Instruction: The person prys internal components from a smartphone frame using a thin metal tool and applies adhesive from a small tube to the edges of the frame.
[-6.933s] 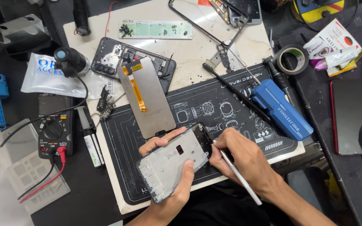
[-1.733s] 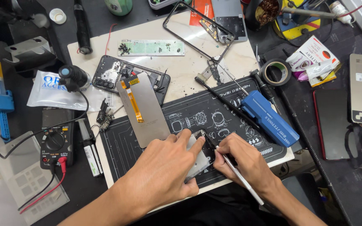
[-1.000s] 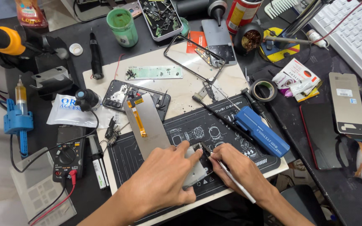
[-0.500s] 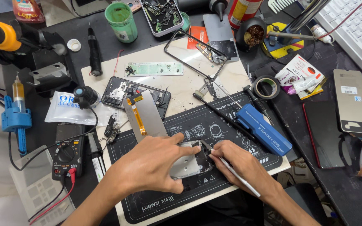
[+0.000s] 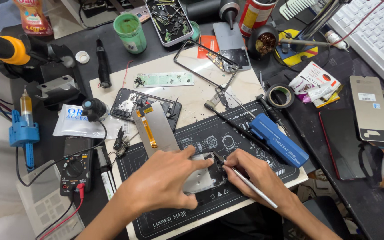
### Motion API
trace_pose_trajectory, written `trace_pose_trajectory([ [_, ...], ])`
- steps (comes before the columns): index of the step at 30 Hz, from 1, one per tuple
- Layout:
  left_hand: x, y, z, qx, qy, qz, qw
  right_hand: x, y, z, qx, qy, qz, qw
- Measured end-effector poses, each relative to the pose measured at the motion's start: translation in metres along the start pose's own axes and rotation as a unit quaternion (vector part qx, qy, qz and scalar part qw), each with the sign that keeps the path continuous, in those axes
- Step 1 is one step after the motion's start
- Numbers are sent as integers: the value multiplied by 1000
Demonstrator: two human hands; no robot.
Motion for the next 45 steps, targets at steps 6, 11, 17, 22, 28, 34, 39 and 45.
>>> trace_pose_trajectory([
  [6,-1,-13,15,14,-19,48,999,-5,-9,-5,-16,-28,26,999],
  [11,1,-25,25,25,0,51,998,-9,-14,-6,-33,-19,52,998],
  [17,0,-27,25,34,-2,56,998,-12,-16,-3,-32,-40,51,997],
  [22,0,-25,26,31,-13,66,997,-16,-16,-1,-24,-32,51,998],
  [28,1,-24,25,22,-1,43,999,-16,-14,-3,-32,-14,48,998],
  [34,0,-18,22,22,-15,57,998,-11,-13,-6,-45,-16,25,999],
  [39,2,-12,14,4,-7,24,1000,-6,-10,-12,-48,30,20,998],
  [45,-1,-4,7,4,-33,44,998,-3,-7,-7,-35,33,15,999],
])
Point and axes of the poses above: each hand's wrist, its own x-axis towards the middle knuckle, its own y-axis out of the back of the hand, z = x × y, the point moved 4 cm from there along x, towards the middle knuckle
